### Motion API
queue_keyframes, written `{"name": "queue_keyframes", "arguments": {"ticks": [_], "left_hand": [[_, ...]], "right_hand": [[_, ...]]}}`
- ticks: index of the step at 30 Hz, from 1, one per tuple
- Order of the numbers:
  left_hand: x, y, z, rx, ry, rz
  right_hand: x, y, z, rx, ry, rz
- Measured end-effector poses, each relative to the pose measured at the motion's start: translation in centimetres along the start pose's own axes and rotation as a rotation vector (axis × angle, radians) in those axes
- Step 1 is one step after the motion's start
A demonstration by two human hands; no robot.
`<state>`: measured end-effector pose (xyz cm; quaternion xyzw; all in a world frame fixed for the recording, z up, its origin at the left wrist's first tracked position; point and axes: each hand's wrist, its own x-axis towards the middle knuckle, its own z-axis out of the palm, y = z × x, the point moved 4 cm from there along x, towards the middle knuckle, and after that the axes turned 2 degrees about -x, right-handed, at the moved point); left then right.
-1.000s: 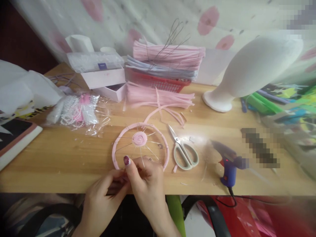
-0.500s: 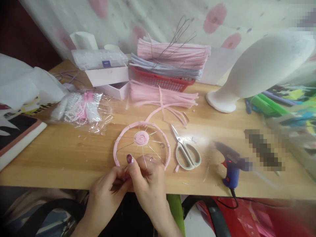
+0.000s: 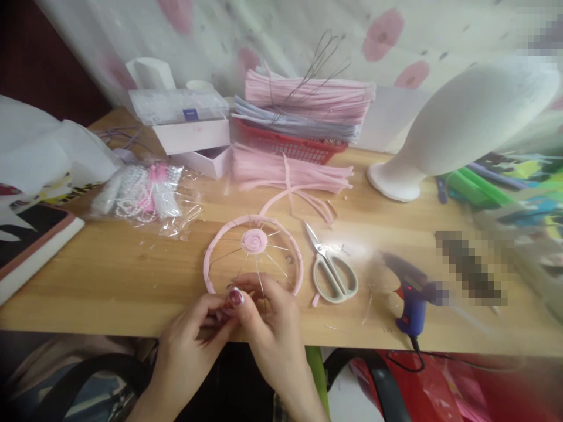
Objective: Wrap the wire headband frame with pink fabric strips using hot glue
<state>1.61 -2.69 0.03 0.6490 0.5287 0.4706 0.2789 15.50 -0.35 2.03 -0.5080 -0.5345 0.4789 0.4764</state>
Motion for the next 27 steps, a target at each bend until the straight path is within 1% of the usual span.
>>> {"name": "queue_keyframes", "arguments": {"ticks": [3,5,7,9,12,15,19,21,24,27], "left_hand": [[-0.1,0.0,0.1,0.062,0.019,0.040],[-0.2,0.0,0.1,0.120,0.057,0.076],[-0.2,0.0,0.1,0.141,0.073,0.079],[-0.3,-0.1,0.1,0.135,0.066,0.062],[-0.3,-0.2,0.2,0.112,0.037,0.026],[-0.2,-0.2,0.2,0.110,0.036,0.019],[-0.1,0.0,0.0,0.160,0.062,0.042],[-0.1,0.1,0.0,0.160,0.059,0.039],[-0.1,0.0,0.0,0.154,0.045,0.035],[-0.1,-0.1,0.0,0.168,0.027,0.029]], "right_hand": [[-1.3,0.4,-1.2,-0.038,0.097,-0.121],[-2.0,0.7,-2.0,-0.109,0.173,-0.151],[-2.5,1.0,-2.4,-0.225,0.211,-0.174],[-2.7,1.0,-2.7,-0.330,0.205,-0.215],[-2.6,0.9,-2.8,-0.402,0.157,-0.284],[-2.4,0.9,-2.9,-0.410,0.135,-0.324],[-2.3,1.2,-2.9,-0.399,0.137,-0.336],[-2.7,1.4,-3.1,-0.405,0.157,-0.368],[-3.8,1.8,-4.0,-0.429,0.260,-0.432],[-4.9,2.4,-5.2,-0.433,0.385,-0.401]]}}
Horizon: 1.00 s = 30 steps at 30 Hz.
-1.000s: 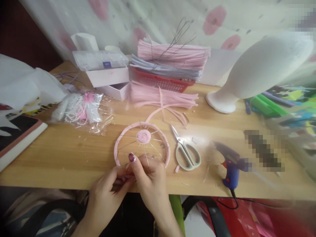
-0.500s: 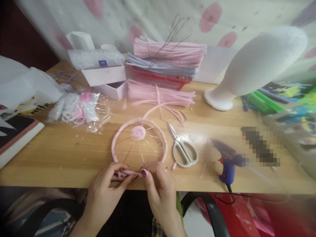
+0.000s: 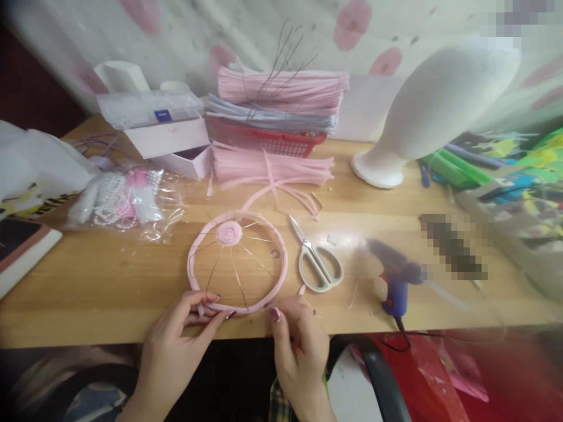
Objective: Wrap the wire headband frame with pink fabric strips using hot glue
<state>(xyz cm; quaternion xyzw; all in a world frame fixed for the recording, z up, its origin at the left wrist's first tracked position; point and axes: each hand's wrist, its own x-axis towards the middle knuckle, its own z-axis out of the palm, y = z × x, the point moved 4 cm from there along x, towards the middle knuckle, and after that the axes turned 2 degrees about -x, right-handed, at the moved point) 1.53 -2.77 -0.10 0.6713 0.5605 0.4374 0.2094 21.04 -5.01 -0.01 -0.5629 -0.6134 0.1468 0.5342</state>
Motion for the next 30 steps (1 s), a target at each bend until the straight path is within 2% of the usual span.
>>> {"name": "queue_keyframes", "arguments": {"ticks": [3,5,9,12,18,24,30], "left_hand": [[0.0,-0.1,0.0,0.008,0.019,0.003],[0.0,-0.1,0.0,0.013,0.032,0.006],[0.0,-0.2,0.1,0.012,0.008,0.001],[0.1,0.0,0.1,0.030,0.018,0.023],[0.3,0.2,0.1,0.054,0.028,0.043],[0.1,-0.1,0.1,0.056,0.016,0.038],[0.2,0.1,0.1,0.052,0.001,0.044]], "right_hand": [[0.3,0.4,-0.9,-0.003,0.107,0.079],[1.5,0.1,-1.0,-0.009,0.145,0.061],[4.4,-1.1,0.0,-0.021,0.056,-0.030],[5.5,-1.3,0.8,0.054,-0.019,0.005],[4.9,-0.7,1.0,0.197,-0.085,0.104],[4.7,-0.2,1.3,0.356,-0.132,0.262],[4.9,-0.2,1.4,0.367,-0.103,0.277]]}}
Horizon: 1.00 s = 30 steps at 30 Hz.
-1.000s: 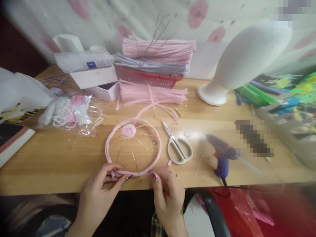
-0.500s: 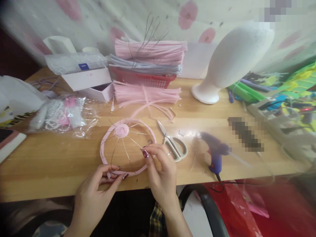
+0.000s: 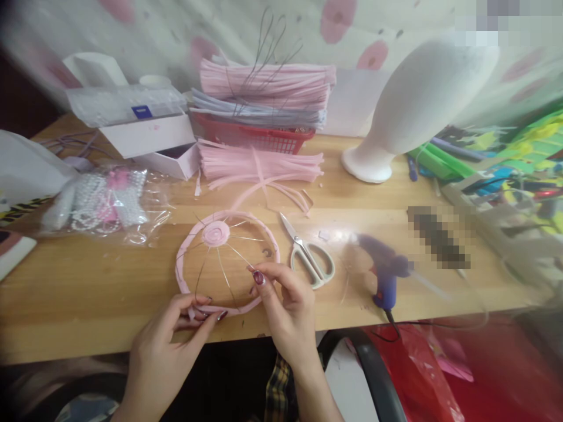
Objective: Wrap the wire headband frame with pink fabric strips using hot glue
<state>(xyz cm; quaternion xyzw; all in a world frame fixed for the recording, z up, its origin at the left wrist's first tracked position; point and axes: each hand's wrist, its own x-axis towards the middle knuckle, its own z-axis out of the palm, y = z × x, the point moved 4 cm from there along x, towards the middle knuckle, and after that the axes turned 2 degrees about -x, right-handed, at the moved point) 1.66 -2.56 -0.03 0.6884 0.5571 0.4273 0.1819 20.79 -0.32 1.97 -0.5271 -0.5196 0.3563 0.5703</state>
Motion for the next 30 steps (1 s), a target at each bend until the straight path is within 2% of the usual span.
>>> {"name": "queue_keyframes", "arguments": {"ticks": [6,8,14,18,21,24,27,30], "left_hand": [[-0.3,-0.3,0.0,0.003,-0.019,0.008],[-0.4,-0.4,0.0,0.007,-0.026,0.000],[-0.4,-0.5,0.0,0.017,-0.012,0.000],[-0.4,-0.4,0.0,0.015,-0.015,0.024],[-0.4,-0.3,-0.1,0.028,0.002,0.038],[-0.4,-0.2,0.0,0.008,0.012,0.047],[-0.4,-0.2,0.1,-0.036,0.021,0.031],[-0.7,-0.5,0.0,-0.097,0.018,-0.028]], "right_hand": [[0.1,-0.3,-0.1,0.018,0.002,-0.001],[0.1,-0.2,-0.5,0.031,0.041,-0.006],[-0.1,0.4,-1.6,0.025,0.244,-0.028],[-0.1,-0.1,-2.6,0.031,0.460,-0.107],[-0.1,-0.6,-3.2,-0.026,0.545,-0.114],[-0.4,-0.8,-3.7,-0.053,0.566,-0.088],[-1.0,-0.8,-3.5,-0.046,0.511,-0.082],[-1.5,-1.1,-2.6,-0.040,0.397,-0.212]]}}
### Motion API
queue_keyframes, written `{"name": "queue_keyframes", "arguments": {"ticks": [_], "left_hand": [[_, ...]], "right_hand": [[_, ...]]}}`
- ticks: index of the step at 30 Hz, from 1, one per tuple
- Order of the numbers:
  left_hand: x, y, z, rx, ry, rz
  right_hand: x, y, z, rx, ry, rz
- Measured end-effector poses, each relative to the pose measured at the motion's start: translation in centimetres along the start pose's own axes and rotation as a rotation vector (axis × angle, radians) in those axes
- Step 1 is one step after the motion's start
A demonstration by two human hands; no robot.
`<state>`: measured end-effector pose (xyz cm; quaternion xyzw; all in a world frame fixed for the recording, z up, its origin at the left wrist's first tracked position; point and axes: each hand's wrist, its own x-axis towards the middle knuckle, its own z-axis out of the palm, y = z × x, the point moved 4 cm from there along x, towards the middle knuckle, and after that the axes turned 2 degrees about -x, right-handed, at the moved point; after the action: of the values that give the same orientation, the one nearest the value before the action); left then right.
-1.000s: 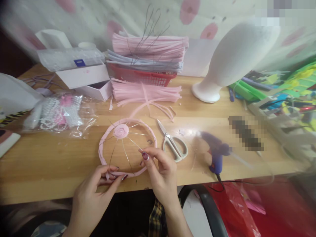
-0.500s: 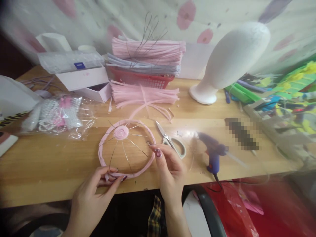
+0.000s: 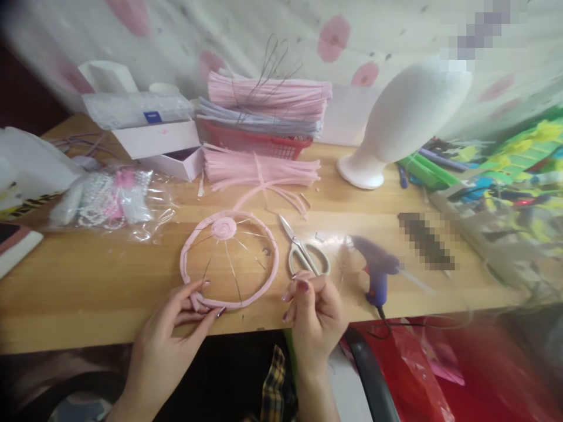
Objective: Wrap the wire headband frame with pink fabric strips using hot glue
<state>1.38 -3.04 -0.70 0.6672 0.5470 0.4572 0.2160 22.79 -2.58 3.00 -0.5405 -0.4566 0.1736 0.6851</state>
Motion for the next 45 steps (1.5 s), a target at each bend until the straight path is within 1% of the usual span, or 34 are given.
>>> {"name": "queue_keyframes", "arguments": {"ticks": [2,4,6,9,11,13,16,21,24,27,30,34,37,43,45], "left_hand": [[-0.4,-0.2,-0.2,-0.064,-0.023,-0.032],[-0.8,-0.2,-0.7,-0.107,-0.045,-0.026],[-0.9,-0.2,-1.6,-0.098,-0.046,-0.003],[-0.4,-0.2,-3.1,0.000,-0.052,0.058],[0.3,-0.3,-3.6,0.098,-0.096,0.138],[1.1,-0.3,-3.8,0.182,-0.171,0.226],[2.1,-0.5,-3.5,0.224,-0.258,0.272],[2.9,-0.6,-2.9,0.140,-0.285,0.207],[3.0,-0.6,-2.6,0.116,-0.290,0.179],[3.1,-0.6,-2.5,0.122,-0.285,0.173],[3.2,-0.6,-2.4,0.139,-0.283,0.176],[3.0,-0.8,-2.2,0.161,-0.297,0.156],[2.8,-0.8,-2.1,0.174,-0.297,0.161],[2.6,-0.4,-2.2,0.170,-0.241,0.195],[2.6,-0.5,-2.3,0.146,-0.244,0.196]], "right_hand": [[-0.8,-0.4,0.4,0.026,-0.087,-0.120],[-1.7,-0.6,0.7,0.038,-0.192,-0.182],[-2.5,-0.5,0.9,0.011,-0.289,-0.169],[-3.7,-0.4,1.8,-0.182,-0.474,-0.107],[-4.4,-0.3,2.9,-0.323,-0.605,-0.087],[-5.0,-0.3,4.1,-0.418,-0.677,-0.096],[-5.6,-0.2,5.3,-0.490,-0.688,-0.125],[-5.9,0.0,6.2,-0.449,-0.720,-0.073],[-5.7,0.2,6.3,-0.434,-0.725,-0.028],[-5.5,0.4,6.3,-0.442,-0.745,-0.018],[-5.4,0.5,6.4,-0.445,-0.756,-0.035],[-5.3,0.3,6.5,-0.432,-0.760,-0.098],[-5.2,0.3,6.6,-0.415,-0.776,-0.101],[-5.2,0.5,6.5,-0.415,-0.775,-0.119],[-5.2,0.5,6.5,-0.417,-0.775,-0.136]]}}
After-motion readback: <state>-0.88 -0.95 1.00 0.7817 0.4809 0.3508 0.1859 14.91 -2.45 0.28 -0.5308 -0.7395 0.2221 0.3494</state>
